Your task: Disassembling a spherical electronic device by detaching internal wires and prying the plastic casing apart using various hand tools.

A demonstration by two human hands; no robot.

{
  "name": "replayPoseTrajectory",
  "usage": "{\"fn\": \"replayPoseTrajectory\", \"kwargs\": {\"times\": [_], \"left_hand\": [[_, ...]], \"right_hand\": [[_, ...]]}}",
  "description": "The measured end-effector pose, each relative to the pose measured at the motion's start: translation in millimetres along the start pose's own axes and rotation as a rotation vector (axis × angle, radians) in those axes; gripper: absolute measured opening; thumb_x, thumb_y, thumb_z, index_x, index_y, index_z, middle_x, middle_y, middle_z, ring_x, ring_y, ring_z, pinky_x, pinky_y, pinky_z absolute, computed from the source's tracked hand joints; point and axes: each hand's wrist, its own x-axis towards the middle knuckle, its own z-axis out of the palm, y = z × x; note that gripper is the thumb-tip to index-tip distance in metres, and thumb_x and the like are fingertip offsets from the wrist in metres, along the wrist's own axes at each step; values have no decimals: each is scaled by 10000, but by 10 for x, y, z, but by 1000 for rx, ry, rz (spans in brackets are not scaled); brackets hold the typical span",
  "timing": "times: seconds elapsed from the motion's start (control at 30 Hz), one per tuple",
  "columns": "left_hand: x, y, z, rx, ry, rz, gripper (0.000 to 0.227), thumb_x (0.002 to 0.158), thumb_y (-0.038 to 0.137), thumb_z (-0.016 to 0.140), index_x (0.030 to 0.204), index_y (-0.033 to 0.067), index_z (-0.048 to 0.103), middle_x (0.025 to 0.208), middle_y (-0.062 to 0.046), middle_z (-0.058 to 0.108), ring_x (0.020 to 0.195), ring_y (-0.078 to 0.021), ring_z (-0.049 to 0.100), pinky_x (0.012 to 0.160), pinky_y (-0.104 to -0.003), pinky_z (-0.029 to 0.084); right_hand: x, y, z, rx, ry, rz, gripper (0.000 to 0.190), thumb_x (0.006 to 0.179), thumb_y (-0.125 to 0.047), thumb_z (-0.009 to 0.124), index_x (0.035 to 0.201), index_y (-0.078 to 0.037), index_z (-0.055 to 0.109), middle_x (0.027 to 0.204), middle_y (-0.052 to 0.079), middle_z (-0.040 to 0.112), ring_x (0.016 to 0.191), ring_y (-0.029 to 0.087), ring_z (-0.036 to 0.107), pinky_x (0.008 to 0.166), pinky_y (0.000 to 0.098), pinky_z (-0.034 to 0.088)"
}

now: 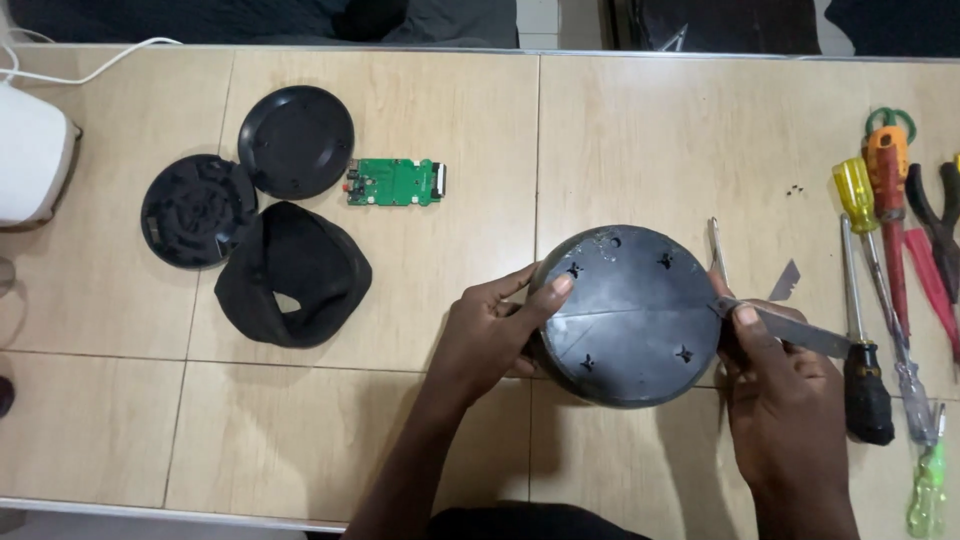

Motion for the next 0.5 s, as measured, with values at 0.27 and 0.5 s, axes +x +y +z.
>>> {"fn": "replayPoseTrajectory", "kwargs": {"times": [0.27, 0.5], "left_hand": [[28, -54, 15, 13, -22, 0, 726, 737, 536, 607, 1393, 245, 716, 1008, -81, 769, 860, -184, 758, 587, -340, 668], [95, -171, 17, 26, -5, 194, 596, 798, 476, 599, 1336, 268, 745, 1082, 36, 830, 1001, -74, 749, 802, -235, 561]], "right_hand": [[96, 131, -94, -84, -8, -112, 391, 1036, -133, 468, 1356, 30, 622, 1366, 134, 683, 1255, 163, 630, 990, 264, 490], [-7, -20, -35, 7, 20, -14, 444, 1034, -167, 459, 1411, 3, 620, 1321, 95, 692, 1173, 142, 620, 934, 241, 453]]}}
